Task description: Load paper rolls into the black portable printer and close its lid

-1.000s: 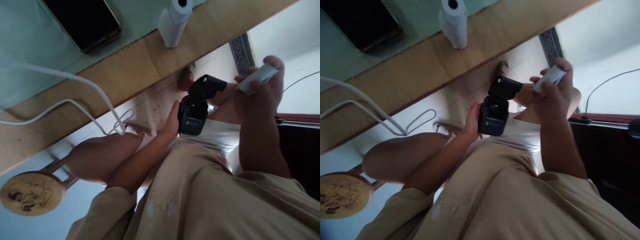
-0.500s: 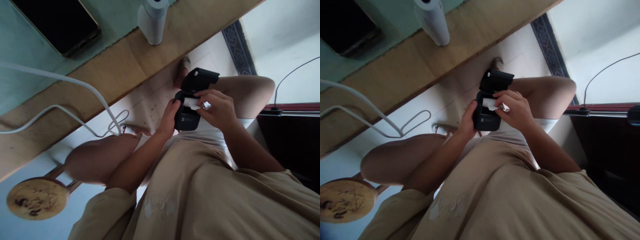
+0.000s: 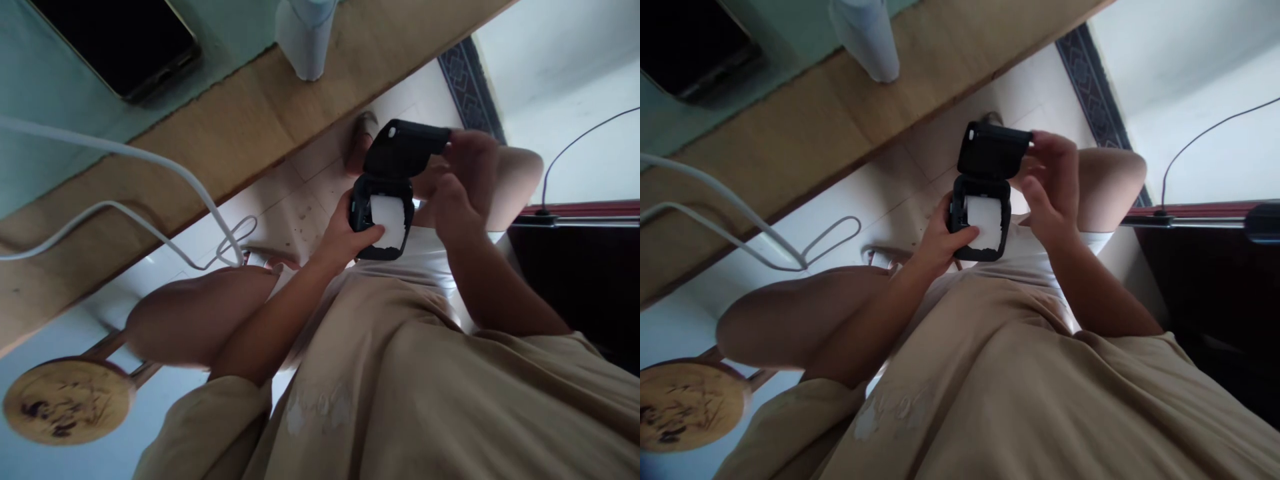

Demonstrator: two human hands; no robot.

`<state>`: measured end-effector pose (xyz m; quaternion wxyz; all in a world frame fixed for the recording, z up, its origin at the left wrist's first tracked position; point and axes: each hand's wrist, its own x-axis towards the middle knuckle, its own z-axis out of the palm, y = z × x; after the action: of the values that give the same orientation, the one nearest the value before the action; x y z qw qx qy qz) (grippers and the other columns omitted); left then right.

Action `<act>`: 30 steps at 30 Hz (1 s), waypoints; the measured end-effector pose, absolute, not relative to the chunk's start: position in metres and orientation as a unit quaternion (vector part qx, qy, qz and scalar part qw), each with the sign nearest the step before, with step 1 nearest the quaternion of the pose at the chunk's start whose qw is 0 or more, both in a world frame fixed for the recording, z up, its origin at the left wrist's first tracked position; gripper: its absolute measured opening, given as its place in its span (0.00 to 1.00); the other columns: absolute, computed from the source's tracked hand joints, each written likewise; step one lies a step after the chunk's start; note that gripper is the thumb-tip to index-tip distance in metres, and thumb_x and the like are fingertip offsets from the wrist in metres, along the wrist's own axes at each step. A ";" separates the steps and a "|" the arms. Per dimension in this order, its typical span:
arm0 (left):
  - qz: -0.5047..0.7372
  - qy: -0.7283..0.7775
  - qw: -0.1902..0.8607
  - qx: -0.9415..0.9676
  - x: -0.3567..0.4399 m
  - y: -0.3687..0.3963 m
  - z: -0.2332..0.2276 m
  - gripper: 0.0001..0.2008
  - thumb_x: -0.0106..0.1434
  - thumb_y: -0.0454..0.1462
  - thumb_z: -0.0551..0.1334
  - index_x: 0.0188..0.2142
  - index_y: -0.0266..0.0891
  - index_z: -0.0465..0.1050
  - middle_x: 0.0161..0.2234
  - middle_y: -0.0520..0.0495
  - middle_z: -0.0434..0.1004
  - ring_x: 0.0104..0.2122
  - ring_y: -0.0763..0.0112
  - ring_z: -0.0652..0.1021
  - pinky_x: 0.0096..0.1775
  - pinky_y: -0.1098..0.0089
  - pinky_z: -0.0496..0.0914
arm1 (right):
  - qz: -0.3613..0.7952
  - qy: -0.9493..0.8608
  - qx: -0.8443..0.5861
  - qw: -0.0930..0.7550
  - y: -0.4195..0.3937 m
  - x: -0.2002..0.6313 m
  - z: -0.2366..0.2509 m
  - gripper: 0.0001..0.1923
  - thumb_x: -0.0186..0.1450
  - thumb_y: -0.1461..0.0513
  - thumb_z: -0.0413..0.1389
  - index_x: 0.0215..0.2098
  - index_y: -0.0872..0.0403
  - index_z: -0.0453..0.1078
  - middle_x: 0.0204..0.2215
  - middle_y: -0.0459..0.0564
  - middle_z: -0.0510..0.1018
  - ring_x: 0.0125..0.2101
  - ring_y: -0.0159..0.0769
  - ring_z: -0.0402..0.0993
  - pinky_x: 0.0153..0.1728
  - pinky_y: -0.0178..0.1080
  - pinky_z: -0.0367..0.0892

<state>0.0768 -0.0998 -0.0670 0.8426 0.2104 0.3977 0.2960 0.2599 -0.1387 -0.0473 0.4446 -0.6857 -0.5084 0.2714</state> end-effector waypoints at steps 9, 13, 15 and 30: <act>0.283 0.377 0.834 0.286 0.072 -0.102 -0.078 0.32 0.50 0.36 0.76 0.55 0.47 0.73 0.47 0.49 0.77 0.47 0.62 0.78 0.53 0.65 0.72 | 0.429 -0.384 -0.667 0.472 -0.134 0.279 -0.064 0.27 0.66 0.39 0.53 0.54 0.44 0.62 0.55 0.54 0.79 0.54 0.45 0.79 0.45 0.47 0.79; 0.286 0.344 0.854 0.265 0.072 -0.102 -0.083 0.32 0.53 0.36 0.77 0.57 0.49 0.72 0.49 0.50 0.78 0.51 0.62 0.78 0.55 0.64 0.72 | 0.480 -0.425 -0.649 0.409 -0.142 0.273 -0.063 0.32 0.64 0.38 0.60 0.58 0.45 0.68 0.56 0.50 0.78 0.48 0.39 0.79 0.41 0.40 0.78; 0.295 0.340 0.862 0.232 0.073 -0.101 -0.084 0.25 0.58 0.41 0.75 0.54 0.48 0.74 0.49 0.49 0.79 0.54 0.59 0.77 0.58 0.62 0.71 | 0.461 -0.471 -0.652 0.375 -0.144 0.271 -0.064 0.37 0.60 0.39 0.66 0.60 0.46 0.68 0.51 0.49 0.78 0.44 0.37 0.77 0.42 0.39 0.77; 0.329 0.404 0.848 0.094 0.085 -0.097 -0.082 0.11 0.74 0.39 0.59 0.38 0.40 0.79 0.34 0.49 0.82 0.39 0.69 0.81 0.46 0.69 0.74 | 0.320 -0.611 -0.631 0.355 -0.150 0.277 -0.082 0.33 0.69 0.38 0.55 0.65 0.43 0.60 0.58 0.54 0.75 0.54 0.43 0.78 0.51 0.47 0.80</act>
<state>0.0846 -0.0965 -0.0818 0.8481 0.0936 0.4043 0.3295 0.2772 -0.1502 -0.0817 0.3551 -0.6307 -0.6112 0.3203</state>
